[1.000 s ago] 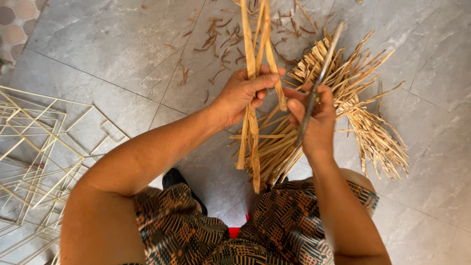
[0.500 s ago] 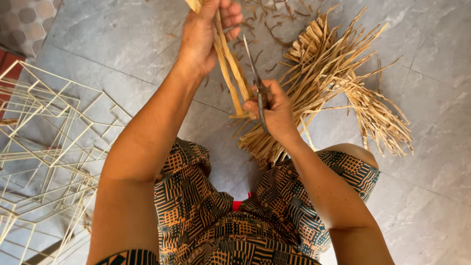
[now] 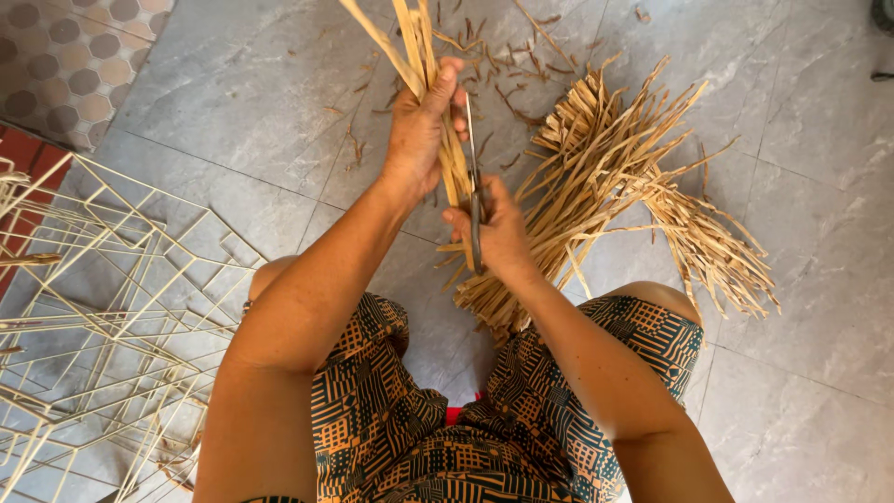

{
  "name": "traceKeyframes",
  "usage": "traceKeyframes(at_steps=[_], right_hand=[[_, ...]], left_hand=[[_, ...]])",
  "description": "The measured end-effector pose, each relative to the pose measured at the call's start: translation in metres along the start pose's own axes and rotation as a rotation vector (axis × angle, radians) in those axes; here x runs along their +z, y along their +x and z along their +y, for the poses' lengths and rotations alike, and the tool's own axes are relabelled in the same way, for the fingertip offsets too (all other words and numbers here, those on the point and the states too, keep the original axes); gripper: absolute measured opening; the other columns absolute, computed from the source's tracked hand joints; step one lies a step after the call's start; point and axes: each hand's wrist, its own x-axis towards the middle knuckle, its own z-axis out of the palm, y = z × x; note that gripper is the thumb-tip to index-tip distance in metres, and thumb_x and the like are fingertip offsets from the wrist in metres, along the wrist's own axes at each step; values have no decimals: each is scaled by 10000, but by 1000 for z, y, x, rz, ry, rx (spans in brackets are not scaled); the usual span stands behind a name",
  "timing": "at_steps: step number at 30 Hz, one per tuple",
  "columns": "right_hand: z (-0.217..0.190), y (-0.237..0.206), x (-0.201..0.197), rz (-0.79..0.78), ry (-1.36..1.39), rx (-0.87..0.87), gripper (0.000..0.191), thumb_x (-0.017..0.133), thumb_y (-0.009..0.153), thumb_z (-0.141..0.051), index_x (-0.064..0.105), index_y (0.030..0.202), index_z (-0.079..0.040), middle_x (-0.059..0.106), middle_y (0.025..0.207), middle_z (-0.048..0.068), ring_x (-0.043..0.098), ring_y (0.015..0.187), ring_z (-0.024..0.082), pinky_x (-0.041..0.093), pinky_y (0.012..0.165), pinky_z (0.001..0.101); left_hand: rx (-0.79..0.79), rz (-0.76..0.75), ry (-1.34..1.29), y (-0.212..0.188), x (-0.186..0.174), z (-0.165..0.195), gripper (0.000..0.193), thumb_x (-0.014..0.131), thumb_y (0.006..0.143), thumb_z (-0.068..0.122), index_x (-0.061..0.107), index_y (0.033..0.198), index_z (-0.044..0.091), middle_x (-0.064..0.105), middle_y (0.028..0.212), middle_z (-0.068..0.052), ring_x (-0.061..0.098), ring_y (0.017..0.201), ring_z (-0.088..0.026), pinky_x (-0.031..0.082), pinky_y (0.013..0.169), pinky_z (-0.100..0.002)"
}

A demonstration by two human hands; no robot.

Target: The person cuts dried plant strips with scissors, gathers them into a bundle, ties the bundle with a strip, and then washes the finished broom in a red basin of water.

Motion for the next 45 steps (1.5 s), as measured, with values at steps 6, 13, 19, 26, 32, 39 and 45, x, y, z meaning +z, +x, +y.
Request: traceKeyframes(at_steps=[6, 13, 19, 26, 32, 39, 45], right_hand=[[22, -9, 14, -114, 35, 54, 332, 760, 926, -184, 543, 1137, -47, 657, 782, 36, 614, 624, 91, 546, 569, 242], [14, -17, 4, -174, 71, 181, 267, 703, 929, -213, 570, 1126, -90, 629, 733, 23, 609, 583, 98, 535, 526, 245], [9, -20, -6, -270, 198, 77, 241, 697, 990, -190, 557, 1140, -64, 604, 762, 12, 579, 620, 80, 491, 539, 227], [7, -37, 4, -407, 139, 58, 252, 675, 994, -234, 542, 1131, -69, 517, 683, -19, 457, 504, 46, 378, 451, 207], [21, -41, 8, -435, 39, 144, 305, 664, 985, -298, 540, 1157, -80, 498, 682, -27, 452, 521, 51, 395, 472, 208], [28, -17, -21, -278, -210, 34, 521, 746, 879, -402, 557, 1262, -103, 667, 1075, 36, 678, 969, 173, 625, 820, 325], [-13, 10, -78, 30, -175, -133, 576, 774, 877, -389, 572, 1327, -92, 699, 1126, 84, 689, 1062, 201, 593, 924, 360]], left_hand=[[73, 73, 54, 23, -31, 44, 547, 622, 996, 491, 621, 1292, 30, 656, 883, -63, 639, 708, -140, 605, 654, -327], [9, -38, -14, 17, -53, 88, 824, 395, 932, 744, 557, 1361, 60, 729, 1171, -128, 734, 1033, -242, 645, 902, -445], [53, -59, -109, 17, -66, 96, 818, 395, 955, 710, 540, 1445, 72, 696, 1335, -121, 726, 1182, -287, 615, 1005, -513], [40, 62, -152, 27, -95, 107, 714, 460, 936, 703, 560, 1336, 119, 726, 1210, -125, 753, 1045, -274, 630, 931, -524], [151, 25, -92, 28, -100, 111, 553, 571, 1043, 630, 578, 1191, 97, 393, 738, 33, 338, 546, -80, 336, 501, -284], [145, 95, 148, 6, -71, 126, 593, 407, 1004, 660, 597, 1114, 109, 329, 624, 54, 265, 469, -66, 263, 424, -264], [31, -109, 306, -11, -53, 121, 527, 449, 1072, 572, 611, 1142, 75, 324, 602, 42, 267, 448, -76, 260, 413, -266]])
